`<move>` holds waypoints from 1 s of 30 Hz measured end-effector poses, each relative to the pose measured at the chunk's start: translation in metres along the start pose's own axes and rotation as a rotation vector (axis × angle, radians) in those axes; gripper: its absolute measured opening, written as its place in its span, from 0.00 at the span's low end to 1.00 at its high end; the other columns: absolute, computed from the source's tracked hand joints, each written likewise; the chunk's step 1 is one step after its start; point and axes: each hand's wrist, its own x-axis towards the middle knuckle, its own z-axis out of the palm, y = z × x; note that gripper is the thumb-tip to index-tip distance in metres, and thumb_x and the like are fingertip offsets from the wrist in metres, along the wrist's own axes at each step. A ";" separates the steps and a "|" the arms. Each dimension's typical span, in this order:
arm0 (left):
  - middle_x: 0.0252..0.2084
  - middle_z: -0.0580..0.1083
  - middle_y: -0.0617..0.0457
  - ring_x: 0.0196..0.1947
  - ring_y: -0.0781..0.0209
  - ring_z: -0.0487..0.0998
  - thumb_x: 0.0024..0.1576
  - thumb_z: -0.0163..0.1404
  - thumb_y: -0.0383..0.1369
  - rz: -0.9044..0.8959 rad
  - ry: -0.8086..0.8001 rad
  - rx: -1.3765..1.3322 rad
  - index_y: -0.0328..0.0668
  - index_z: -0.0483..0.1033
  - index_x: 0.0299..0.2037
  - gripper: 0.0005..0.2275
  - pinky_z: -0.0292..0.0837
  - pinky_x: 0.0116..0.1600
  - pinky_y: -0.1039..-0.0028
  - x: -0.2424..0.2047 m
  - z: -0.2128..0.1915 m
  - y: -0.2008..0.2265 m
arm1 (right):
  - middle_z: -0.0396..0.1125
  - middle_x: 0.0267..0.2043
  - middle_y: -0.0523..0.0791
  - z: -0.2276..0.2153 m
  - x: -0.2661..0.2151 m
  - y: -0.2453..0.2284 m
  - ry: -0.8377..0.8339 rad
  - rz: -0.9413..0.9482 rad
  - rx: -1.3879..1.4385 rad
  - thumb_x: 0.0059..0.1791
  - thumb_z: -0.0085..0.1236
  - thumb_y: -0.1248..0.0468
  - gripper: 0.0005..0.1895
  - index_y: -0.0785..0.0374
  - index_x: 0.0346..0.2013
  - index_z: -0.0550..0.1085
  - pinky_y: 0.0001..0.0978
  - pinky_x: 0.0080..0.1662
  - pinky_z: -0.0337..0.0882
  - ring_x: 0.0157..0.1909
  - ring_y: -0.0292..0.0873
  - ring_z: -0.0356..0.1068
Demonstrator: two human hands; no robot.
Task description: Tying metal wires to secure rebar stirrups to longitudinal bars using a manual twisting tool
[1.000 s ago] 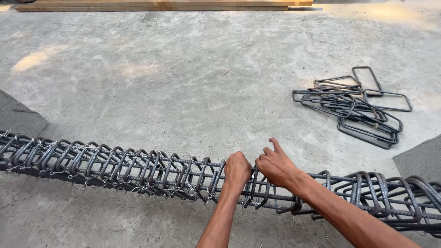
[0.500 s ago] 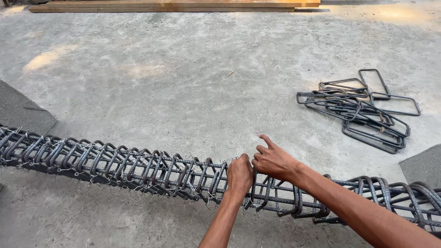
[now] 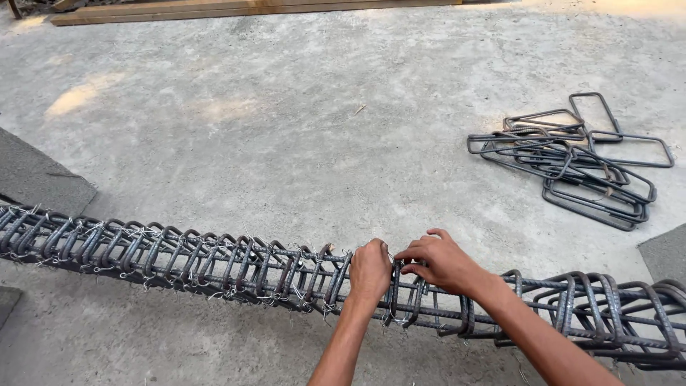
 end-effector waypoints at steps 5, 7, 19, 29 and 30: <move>0.38 0.79 0.34 0.46 0.28 0.80 0.65 0.38 0.36 -0.002 -0.025 -0.002 0.40 0.76 0.44 0.13 0.76 0.48 0.43 0.001 0.005 0.000 | 0.79 0.37 0.36 0.034 0.004 0.016 0.191 0.001 0.144 0.51 0.59 0.53 0.08 0.45 0.42 0.80 0.49 0.68 0.56 0.46 0.39 0.78; 0.38 0.78 0.33 0.46 0.27 0.80 0.65 0.37 0.35 0.000 -0.027 -0.008 0.39 0.74 0.45 0.12 0.76 0.48 0.42 0.001 0.002 0.000 | 0.80 0.35 0.36 0.036 0.007 0.017 0.244 0.021 0.216 0.51 0.59 0.54 0.07 0.45 0.42 0.81 0.48 0.68 0.56 0.44 0.38 0.79; 0.35 0.78 0.28 0.43 0.24 0.80 0.65 0.40 0.31 0.187 -0.055 -0.047 0.36 0.74 0.43 0.09 0.74 0.46 0.40 0.006 -0.006 -0.009 | 0.82 0.39 0.44 0.023 0.022 0.005 0.189 0.140 0.628 0.48 0.65 0.64 0.17 0.56 0.52 0.81 0.46 0.57 0.71 0.44 0.48 0.81; 0.27 0.76 0.33 0.37 0.30 0.79 0.56 0.53 0.47 0.239 -0.219 -0.162 0.28 0.77 0.45 0.23 0.73 0.44 0.45 -0.015 -0.051 0.014 | 0.81 0.38 0.44 0.021 0.032 0.005 0.098 0.178 0.635 0.47 0.64 0.63 0.14 0.55 0.48 0.81 0.43 0.51 0.73 0.40 0.47 0.77; 0.27 0.76 0.33 0.37 0.31 0.79 0.52 0.58 0.44 0.259 -0.223 -0.117 0.26 0.77 0.47 0.24 0.74 0.45 0.46 -0.015 -0.051 0.017 | 0.81 0.38 0.45 0.026 0.036 0.009 0.098 0.158 0.627 0.46 0.67 0.63 0.15 0.57 0.47 0.80 0.44 0.50 0.73 0.40 0.49 0.77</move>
